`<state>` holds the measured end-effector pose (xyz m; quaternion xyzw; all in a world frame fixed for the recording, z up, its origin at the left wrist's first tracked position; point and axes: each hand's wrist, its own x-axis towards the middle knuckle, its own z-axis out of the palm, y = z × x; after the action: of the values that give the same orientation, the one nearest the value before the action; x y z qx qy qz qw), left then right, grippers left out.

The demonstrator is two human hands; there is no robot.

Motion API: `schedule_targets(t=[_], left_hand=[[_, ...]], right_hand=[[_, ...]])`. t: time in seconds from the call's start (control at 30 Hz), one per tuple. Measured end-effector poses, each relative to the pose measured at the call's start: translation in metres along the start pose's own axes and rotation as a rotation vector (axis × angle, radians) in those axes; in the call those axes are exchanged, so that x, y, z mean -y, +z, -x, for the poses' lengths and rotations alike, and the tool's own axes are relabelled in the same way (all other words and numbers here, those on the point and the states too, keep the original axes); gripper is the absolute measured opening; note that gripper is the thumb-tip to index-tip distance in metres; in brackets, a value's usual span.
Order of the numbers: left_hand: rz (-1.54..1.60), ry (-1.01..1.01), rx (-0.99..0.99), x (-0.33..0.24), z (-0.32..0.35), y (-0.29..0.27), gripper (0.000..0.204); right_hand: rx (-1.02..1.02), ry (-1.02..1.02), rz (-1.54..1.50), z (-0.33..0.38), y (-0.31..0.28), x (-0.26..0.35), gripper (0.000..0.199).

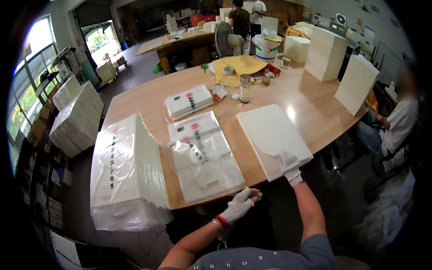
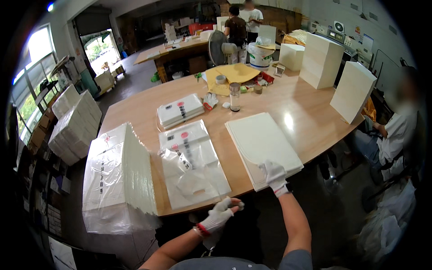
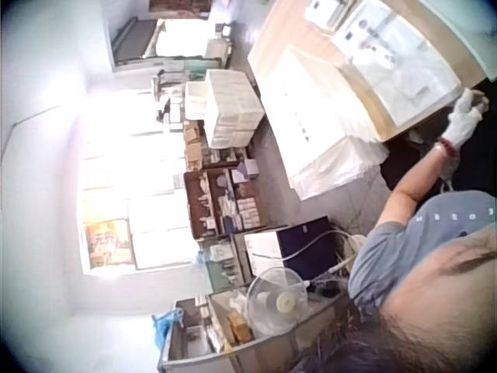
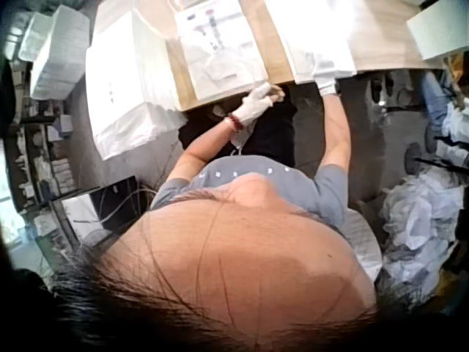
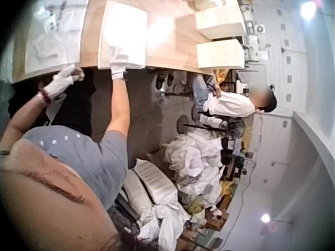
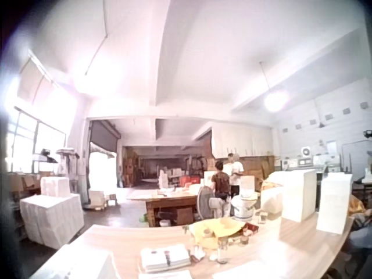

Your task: The person repeatedly picks up stacks of white paper documents and places them into clear plastic sleeves on a table. The person aligns the documents and slides them into the sleeves one at a time, then sets the filled sleeves aside. Other workers are visible in the background performing similar tasks.

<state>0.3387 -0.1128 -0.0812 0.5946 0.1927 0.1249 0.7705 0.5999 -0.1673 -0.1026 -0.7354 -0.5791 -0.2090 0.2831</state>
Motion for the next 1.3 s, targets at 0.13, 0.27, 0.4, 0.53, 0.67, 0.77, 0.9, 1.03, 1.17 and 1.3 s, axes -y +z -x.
schedule_targets(t=[0.13, 0.27, 0.4, 0.53, 0.67, 0.77, 0.9, 1.03, 1.17, 1.3], left_hand=[[0.868, -0.306, 0.075, 0.025, -0.027, 0.000, 0.054], [0.309, -0.232, 0.073, 0.052, -0.008, -0.029, 0.055], [-0.215, -0.156, -0.027, 0.015, 0.033, -0.044, 0.065], [-0.650, -0.175, -0.129, -0.019, 0.064, -0.004, 0.083], [-1.438, 0.182, -0.252, 0.042, 0.073, 0.036, 0.091], [-1.236, 0.182, -0.117, 0.003, 0.079, 0.020, 0.067], [-1.326, 0.662, -0.727, -0.044, 0.070, -0.044, 0.069], [-1.139, 0.331, -0.782, -0.084, 0.048, -0.112, 0.055], [-0.133, 0.121, -0.193, -0.088, 0.023, -0.136, 0.037], [0.029, 0.147, -0.277, -0.080, 0.004, -0.157, 0.032]], right_hand=[[0.225, -0.219, 0.049, 0.015, -0.066, 0.085, 0.007], [0.733, -0.291, -0.644, 0.039, -0.086, 0.105, 0.016], [0.180, 0.754, -1.170, 0.096, -0.072, 0.059, 0.025], [0.350, 0.960, -1.387, 0.120, -0.036, 0.096, 0.055], [0.062, 0.883, -1.459, 0.130, 0.003, 0.165, 0.046], [0.042, 0.825, -1.363, 0.110, -0.005, 0.175, 0.039], [0.095, 0.662, -1.248, 0.090, -0.040, 0.162, 0.033], [0.027, 0.495, -0.962, 0.080, -0.085, 0.157, 0.039], [-0.001, 0.201, -0.689, 0.079, -0.112, 0.138, 0.036], [0.092, -0.062, -0.343, 0.069, -0.111, 0.146, 0.031]])
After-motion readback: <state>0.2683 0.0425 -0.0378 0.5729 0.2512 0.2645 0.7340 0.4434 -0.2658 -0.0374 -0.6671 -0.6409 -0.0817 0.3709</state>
